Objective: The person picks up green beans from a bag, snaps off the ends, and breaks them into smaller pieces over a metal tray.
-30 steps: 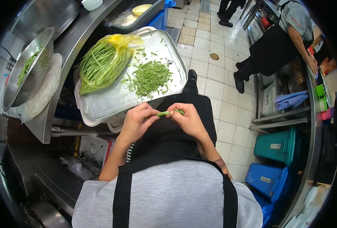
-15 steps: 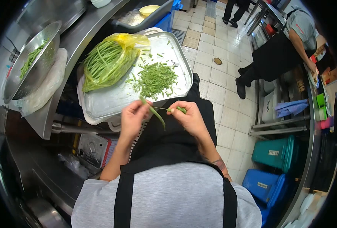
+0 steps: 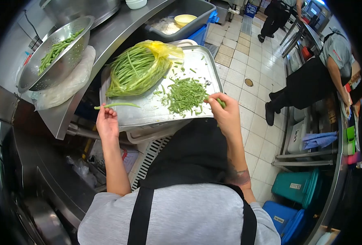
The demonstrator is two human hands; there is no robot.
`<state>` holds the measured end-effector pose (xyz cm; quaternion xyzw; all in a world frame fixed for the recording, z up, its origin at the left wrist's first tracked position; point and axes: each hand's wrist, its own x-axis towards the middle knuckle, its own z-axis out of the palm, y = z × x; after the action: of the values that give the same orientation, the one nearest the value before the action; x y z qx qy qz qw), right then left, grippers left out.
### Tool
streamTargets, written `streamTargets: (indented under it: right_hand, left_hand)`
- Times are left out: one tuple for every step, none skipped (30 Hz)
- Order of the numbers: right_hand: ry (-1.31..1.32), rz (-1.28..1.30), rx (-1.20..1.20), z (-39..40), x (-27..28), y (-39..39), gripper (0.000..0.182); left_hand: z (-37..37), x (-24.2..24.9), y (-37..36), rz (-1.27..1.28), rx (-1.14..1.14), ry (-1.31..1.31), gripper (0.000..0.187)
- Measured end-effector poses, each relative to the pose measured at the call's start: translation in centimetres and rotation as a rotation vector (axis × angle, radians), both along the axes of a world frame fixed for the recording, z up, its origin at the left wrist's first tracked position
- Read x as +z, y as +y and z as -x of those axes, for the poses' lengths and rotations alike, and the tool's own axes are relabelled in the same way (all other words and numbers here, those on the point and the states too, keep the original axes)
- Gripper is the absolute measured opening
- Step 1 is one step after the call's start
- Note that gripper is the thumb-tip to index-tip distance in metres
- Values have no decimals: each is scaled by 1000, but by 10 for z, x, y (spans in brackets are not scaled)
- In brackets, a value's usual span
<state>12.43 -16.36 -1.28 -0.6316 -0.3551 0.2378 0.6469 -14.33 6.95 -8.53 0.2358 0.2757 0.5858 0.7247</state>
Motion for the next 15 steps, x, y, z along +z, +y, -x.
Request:
streamTargets:
  right_hand:
    - [-221, 77, -38, 1, 2, 9, 18]
    - [-218, 79, -37, 2, 3, 18, 18]
    - [-309, 102, -52, 3, 4, 28, 22]
    - [-402, 122, -68, 5, 6, 36, 25]
    - [-470, 165, -74, 6, 5, 41, 24]
    - [-476, 162, -76, 10, 1, 46, 24]
    - [-524, 90, -56, 14, -6, 49, 24]
    - [-569, 20, -34, 19, -10, 50, 24]
    - [-507, 77, 118, 26, -4, 46, 24]
    - [-394, 52, 211, 34, -10, 44, 22]
    - [-369, 140, 267, 39, -8, 40, 21]
    - [-342, 229, 321, 44, -6, 36, 21]
    - [-339, 232, 319, 47, -11, 34, 21]
    - [-388, 165, 316, 49, -17, 33, 19]
    - [-439, 98, 313, 50, -21, 31, 18]
  left_hand:
    - [-4, 4, -7, -18, -54, 3, 20]
    - [-9, 8, -14, -15, -53, 6, 20]
    - [-17, 15, -22, -38, -117, -11, 20]
    - [-26, 20, -29, -63, -180, -29, 20]
    - [-32, 23, -34, -78, -213, -49, 20]
    - [-38, 26, -40, -82, -213, -54, 20]
    - [-43, 30, -46, -113, -261, -61, 20]
    - [-48, 34, -52, -141, -308, -65, 20]
    - [-53, 38, -57, -168, -319, -43, 19]
    - [-57, 39, -59, -165, -320, -43, 19]
    - [-60, 40, -61, -183, -320, -41, 19]
    - [-63, 40, -64, -201, -322, -38, 19]
    - [-66, 42, -67, -202, -313, -31, 19]
    - [-67, 41, -68, -199, -317, -32, 19]
    - [-68, 39, -70, -196, -337, -44, 19]
